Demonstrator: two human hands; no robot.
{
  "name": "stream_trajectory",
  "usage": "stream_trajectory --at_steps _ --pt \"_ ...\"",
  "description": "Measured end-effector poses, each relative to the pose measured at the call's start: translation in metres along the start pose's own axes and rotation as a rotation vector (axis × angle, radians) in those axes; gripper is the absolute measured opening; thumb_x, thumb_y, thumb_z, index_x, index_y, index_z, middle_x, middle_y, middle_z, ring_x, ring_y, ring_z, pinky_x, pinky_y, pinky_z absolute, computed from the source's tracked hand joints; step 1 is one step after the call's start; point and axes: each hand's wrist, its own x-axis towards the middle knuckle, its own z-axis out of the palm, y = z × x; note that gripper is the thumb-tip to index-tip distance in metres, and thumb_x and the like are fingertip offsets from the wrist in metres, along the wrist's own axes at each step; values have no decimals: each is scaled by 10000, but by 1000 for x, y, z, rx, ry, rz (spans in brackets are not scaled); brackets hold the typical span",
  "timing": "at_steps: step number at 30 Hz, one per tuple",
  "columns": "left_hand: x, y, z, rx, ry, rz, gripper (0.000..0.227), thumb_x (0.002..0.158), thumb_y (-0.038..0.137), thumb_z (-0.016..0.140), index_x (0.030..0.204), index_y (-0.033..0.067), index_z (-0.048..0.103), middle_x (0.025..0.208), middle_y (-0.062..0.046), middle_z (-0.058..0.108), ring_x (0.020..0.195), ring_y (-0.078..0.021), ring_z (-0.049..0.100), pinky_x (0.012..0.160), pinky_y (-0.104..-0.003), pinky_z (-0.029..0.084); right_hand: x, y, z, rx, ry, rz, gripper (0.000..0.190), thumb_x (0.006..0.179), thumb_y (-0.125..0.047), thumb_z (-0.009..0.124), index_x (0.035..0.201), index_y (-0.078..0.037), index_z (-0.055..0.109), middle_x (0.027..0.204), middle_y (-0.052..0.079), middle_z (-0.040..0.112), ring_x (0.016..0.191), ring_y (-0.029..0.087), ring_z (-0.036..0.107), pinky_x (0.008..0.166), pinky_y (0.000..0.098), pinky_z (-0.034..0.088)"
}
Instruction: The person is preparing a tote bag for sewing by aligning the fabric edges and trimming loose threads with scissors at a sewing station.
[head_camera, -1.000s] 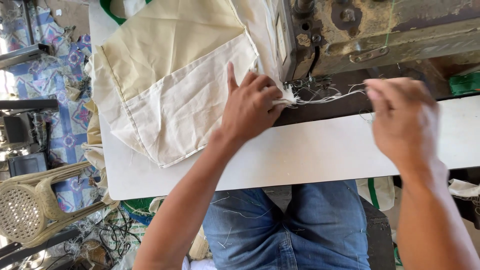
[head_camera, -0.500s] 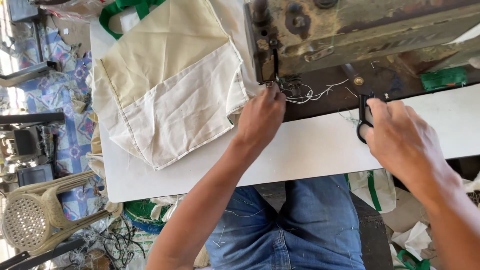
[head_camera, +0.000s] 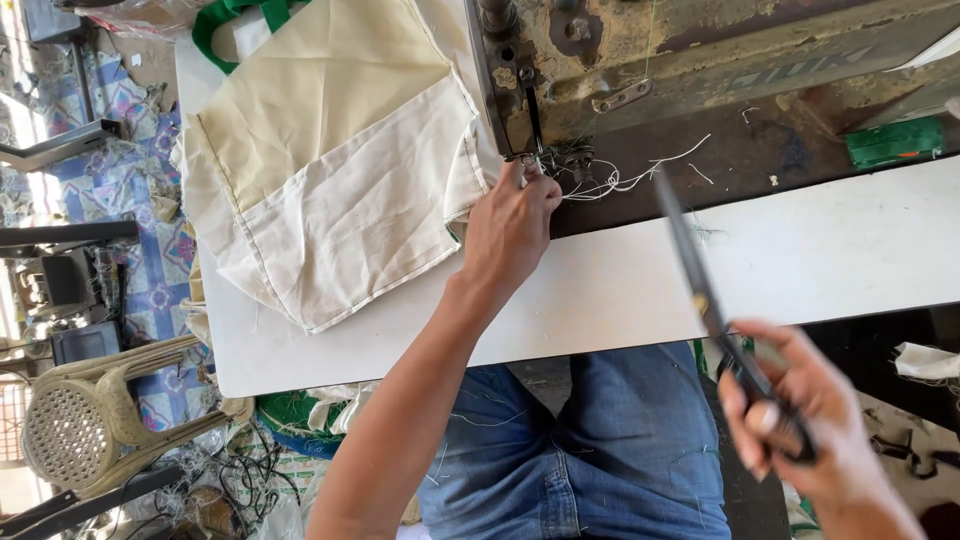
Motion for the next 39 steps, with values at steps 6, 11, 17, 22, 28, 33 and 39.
stream_trajectory --at_steps 6,11,17,22,28,33,39 --pt "-8 6 -18 -473 112 -166 129 1008 -12 500 915 78 505 1002 -109 566 657 -206 704 632 -293 505 -25 26 50 -1203 192 62 979 587 -445 945 1450 -193 558 670 -63 737 544 80 688 549 313 583" --pt "5 11 -38 -761 -50 -539 124 1041 150 536 957 76 587 910 -64 632 610 -122 659 556 -241 520 6 19 61 -1557 123 -140 939 671 -624 838 1449 -172 570 983 45 756 574 274 684 497 433 554" --pt "15 14 -44 -1015 -18 -744 128 911 110 675 796 65 641 649 -6 493 548 -80 318 516 -228 236 35 10 69 -1768 108 -420 854 777 -637 791 1409 -90 617 789 -14 677 425 164 484 360 318 424" --pt "17 14 -33 -767 103 -759 113 802 201 731 729 123 693 960 -6 709 1015 -123 603 879 -281 474 45 14 69 -1824 86 -411 859 809 -635 762 1476 -129 571 854 -25 662 400 190 423 333 319 366" --pt "9 11 -20 -544 193 -527 136 823 229 743 874 135 826 948 17 406 971 -139 470 828 -282 491 51 19 66 -1790 48 -372 823 826 -511 785 1493 -87 552 776 -11 580 410 205 440 330 347 396" --pt "-3 13 -16 -503 214 -339 171 936 243 714 932 84 778 1075 -60 430 571 -106 483 554 -250 491 43 26 54 -1758 3 -346 882 817 -461 804 1545 -77 486 715 -28 556 443 158 380 349 343 332" --pt "-11 10 -5 -515 312 -256 99 934 153 726 953 65 767 1071 -56 468 848 -123 526 551 -210 465 43 21 67 -1725 65 -394 803 845 -488 786 1474 -41 566 682 -30 565 442 125 400 341 307 376"
